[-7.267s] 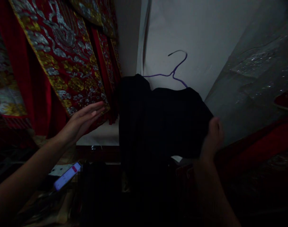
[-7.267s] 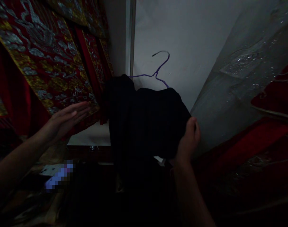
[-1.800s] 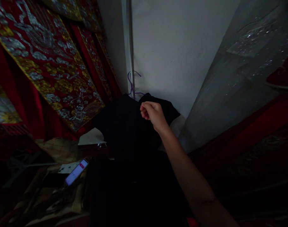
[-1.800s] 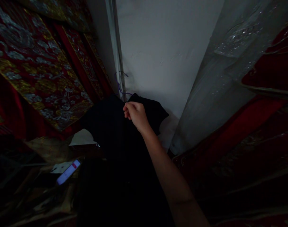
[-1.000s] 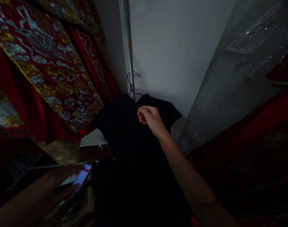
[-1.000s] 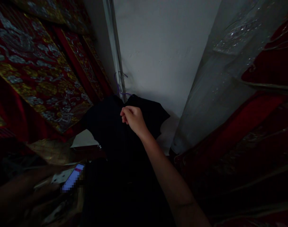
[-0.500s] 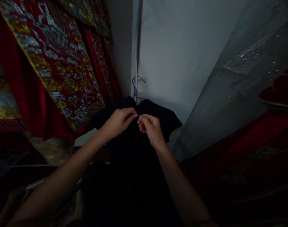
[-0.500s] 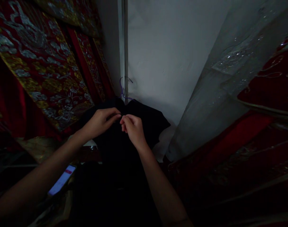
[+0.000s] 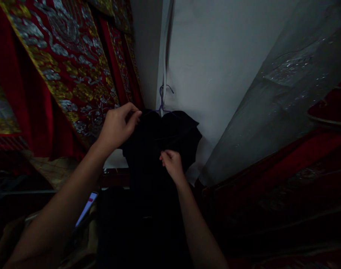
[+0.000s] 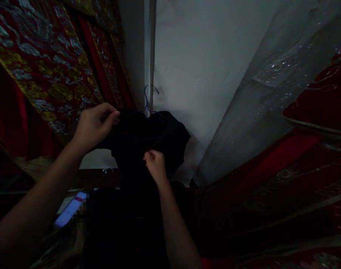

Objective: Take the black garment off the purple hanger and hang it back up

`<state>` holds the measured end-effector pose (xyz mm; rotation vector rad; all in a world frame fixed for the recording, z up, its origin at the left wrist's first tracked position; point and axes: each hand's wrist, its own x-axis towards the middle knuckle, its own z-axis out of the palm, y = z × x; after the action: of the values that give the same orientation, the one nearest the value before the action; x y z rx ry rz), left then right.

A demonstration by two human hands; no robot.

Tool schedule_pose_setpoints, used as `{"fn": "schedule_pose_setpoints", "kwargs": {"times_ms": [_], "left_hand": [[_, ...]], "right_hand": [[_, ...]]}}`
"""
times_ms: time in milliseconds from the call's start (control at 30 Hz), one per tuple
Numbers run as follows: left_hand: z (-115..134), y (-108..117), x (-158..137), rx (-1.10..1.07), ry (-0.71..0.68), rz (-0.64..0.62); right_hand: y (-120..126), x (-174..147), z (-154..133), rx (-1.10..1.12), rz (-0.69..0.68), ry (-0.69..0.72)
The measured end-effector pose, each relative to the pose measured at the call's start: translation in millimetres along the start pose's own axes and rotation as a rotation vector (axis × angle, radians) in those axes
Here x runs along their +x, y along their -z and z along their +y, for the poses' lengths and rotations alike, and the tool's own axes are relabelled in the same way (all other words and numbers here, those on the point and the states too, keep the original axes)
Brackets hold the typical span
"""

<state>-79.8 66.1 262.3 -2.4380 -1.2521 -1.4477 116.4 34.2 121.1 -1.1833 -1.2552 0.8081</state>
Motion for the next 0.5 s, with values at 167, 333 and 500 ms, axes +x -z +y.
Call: {"fn": "schedule_pose_setpoints", "kwargs": {"times_ms": [167, 333, 500], "left_hand": [[-52, 21, 4, -0.009, 0.167, -0.045], [-104, 21, 0, -0.117, 0.362, -0.192], [-131, 14, -11, -0.149, 0.569, -0.631]], "right_hand": [[0, -34, 11, 0.096, -0.135, 0.042], [-13, -46, -2, 0.094, -0.212, 0.055], [-19, -50, 9, 0.101, -0.237, 0.017]]}}
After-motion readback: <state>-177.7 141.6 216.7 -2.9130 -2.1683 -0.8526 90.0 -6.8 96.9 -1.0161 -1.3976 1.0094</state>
